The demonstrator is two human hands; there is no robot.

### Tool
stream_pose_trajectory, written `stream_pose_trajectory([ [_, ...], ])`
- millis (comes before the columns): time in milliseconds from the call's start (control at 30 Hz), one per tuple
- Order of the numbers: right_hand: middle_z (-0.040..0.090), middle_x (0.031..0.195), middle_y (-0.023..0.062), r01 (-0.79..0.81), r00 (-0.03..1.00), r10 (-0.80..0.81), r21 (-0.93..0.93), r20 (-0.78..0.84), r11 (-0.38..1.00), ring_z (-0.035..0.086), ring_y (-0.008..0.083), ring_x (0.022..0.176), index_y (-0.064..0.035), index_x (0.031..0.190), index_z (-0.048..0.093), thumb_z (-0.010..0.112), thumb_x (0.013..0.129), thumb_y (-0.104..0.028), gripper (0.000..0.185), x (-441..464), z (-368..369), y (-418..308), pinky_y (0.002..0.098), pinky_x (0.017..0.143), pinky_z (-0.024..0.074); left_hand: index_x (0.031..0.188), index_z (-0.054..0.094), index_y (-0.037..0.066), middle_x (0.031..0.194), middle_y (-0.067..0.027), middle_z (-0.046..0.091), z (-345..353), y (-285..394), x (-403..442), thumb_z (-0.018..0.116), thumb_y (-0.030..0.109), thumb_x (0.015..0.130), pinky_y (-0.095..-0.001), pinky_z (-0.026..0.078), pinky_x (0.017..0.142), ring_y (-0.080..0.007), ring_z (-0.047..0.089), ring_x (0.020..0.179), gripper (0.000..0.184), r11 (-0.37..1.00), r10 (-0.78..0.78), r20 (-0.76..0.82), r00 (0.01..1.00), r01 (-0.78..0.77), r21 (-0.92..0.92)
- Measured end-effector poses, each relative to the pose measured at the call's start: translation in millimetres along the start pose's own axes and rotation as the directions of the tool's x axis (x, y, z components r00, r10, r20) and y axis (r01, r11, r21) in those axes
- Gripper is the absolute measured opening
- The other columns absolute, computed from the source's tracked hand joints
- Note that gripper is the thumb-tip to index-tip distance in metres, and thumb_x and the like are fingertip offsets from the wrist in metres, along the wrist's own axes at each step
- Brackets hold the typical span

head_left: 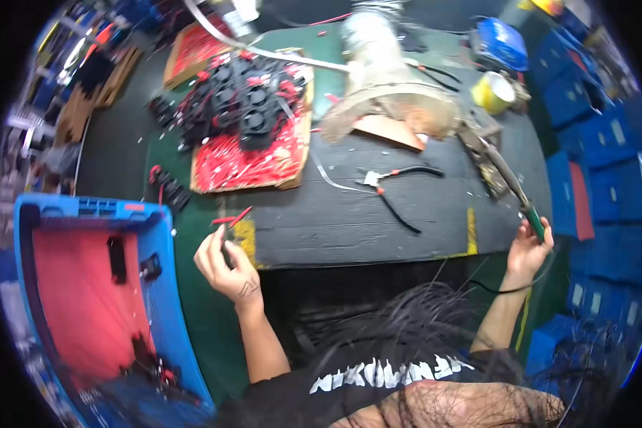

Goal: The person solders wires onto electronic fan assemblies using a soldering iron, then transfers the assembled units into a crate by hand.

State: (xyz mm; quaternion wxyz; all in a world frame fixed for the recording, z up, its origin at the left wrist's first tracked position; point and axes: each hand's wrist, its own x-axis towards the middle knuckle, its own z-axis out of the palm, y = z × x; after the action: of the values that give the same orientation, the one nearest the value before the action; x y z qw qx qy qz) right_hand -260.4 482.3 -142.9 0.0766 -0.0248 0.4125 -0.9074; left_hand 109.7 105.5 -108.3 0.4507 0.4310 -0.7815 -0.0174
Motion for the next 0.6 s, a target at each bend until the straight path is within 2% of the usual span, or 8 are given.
stream_pose_trajectory([
  [67, 0.071, 0.098, 0.0174, 0.097, 0.995, -0.098, -0.061, -0.003, 0.993, 0.071, 0.0266, 0.083, -0.0013, 0.11, 0.063, 0.057, 0.095, -0.028, 0.031, -8, 8, -15, 0.0315, 0.07, 0.0605, 0.11, 0.066, -0.001, 0.103, -0.0134, 0.061, 2, 1, 1, 0.055, -0.006, 0.085, -0.0341, 0.049, 0.076, -0.0265, 0.058, 0.097, 0.027, 0.994, 0.099, -0.002, 0.995, -0.099, 0.041],
  [133, 0.07, 0.099, 0.0182, 0.157, 0.987, -0.159, -0.072, -0.031, 0.985, 0.071, 0.0275, 0.085, -0.0002, 0.111, 0.062, 0.057, 0.095, -0.028, 0.032, -15, 16, -27, 0.0314, 0.073, 0.0603, 0.111, 0.065, 0.0, 0.104, -0.0126, 0.06, 7, -2, -2, 0.055, -0.005, 0.085, -0.0353, 0.049, 0.079, -0.0267, 0.058, 0.098, 0.028, 0.996, 0.089, 0.0, 0.996, -0.089, -0.017],
  [200, 0.069, 0.1, 0.0199, 0.198, 0.976, -0.212, -0.191, -0.057, 0.961, 0.071, 0.0283, 0.086, 0.0017, 0.112, 0.06, 0.057, 0.095, -0.028, 0.034, -17, 20, -33, 0.0311, 0.075, 0.06, 0.112, 0.065, 0.0, 0.106, -0.0122, 0.058, 11, -5, -5, 0.056, -0.005, 0.085, -0.0363, 0.049, 0.082, -0.0272, 0.058, 0.098, 0.029, 0.997, 0.005, -0.008, 1.0, -0.006, -0.08],
  [267, 0.068, 0.099, 0.0221, 0.215, 0.968, -0.241, -0.273, -0.065, 0.938, 0.071, 0.0311, 0.085, 0.0071, 0.11, 0.057, 0.054, 0.096, -0.028, 0.037, -12, 23, -33, 0.0329, 0.074, 0.0605, 0.113, 0.065, 0.001, 0.107, -0.0126, 0.058, 14, -8, -9, 0.056, -0.004, 0.085, -0.0377, 0.048, 0.084, -0.0279, 0.058, 0.098, 0.03, 0.994, -0.003, -0.004, 1.0, 0.003, -0.109],
  [367, 0.068, 0.096, 0.0231, 0.242, 0.966, -0.259, -0.291, -0.019, 0.926, 0.071, 0.0318, 0.083, 0.0083, 0.107, 0.057, 0.054, 0.096, -0.026, 0.036, -11, 37, -29, 0.0345, 0.074, 0.0609, 0.113, 0.065, 0.001, 0.106, -0.0129, 0.057, 20, -14, -17, 0.056, -0.004, 0.085, -0.0375, 0.047, 0.083, -0.0278, 0.056, 0.1, 0.03, 0.995, 0.017, -0.028, 0.999, -0.02, -0.099],
  [433, 0.068, 0.098, 0.022, 0.252, 0.966, -0.258, -0.355, 0.032, 0.9, 0.071, 0.0315, 0.086, 0.0079, 0.109, 0.057, 0.054, 0.096, -0.026, 0.036, -12, 46, -28, 0.0337, 0.077, 0.0605, 0.113, 0.065, 0.001, 0.106, -0.0134, 0.057, 23, -16, -20, 0.056, -0.002, 0.085, -0.0391, 0.045, 0.086, -0.0286, 0.055, 0.102, 0.03, 0.997, -0.041, -0.031, 0.999, 0.039, -0.071],
  [600, 0.067, 0.097, 0.0227, 0.278, 0.96, -0.267, -0.381, 0.082, 0.882, 0.071, 0.0323, 0.084, 0.0079, 0.107, 0.058, 0.053, 0.097, -0.024, 0.034, -12, 51, -21, 0.0348, 0.077, 0.0606, 0.112, 0.065, 0.0, 0.105, -0.0139, 0.056, 23, -9, -19, 0.055, 0.0, 0.083, -0.0412, 0.043, 0.089, -0.03, 0.054, 0.103, 0.03, 0.999, -0.032, -0.061, 0.998, 0.031, -0.018],
])
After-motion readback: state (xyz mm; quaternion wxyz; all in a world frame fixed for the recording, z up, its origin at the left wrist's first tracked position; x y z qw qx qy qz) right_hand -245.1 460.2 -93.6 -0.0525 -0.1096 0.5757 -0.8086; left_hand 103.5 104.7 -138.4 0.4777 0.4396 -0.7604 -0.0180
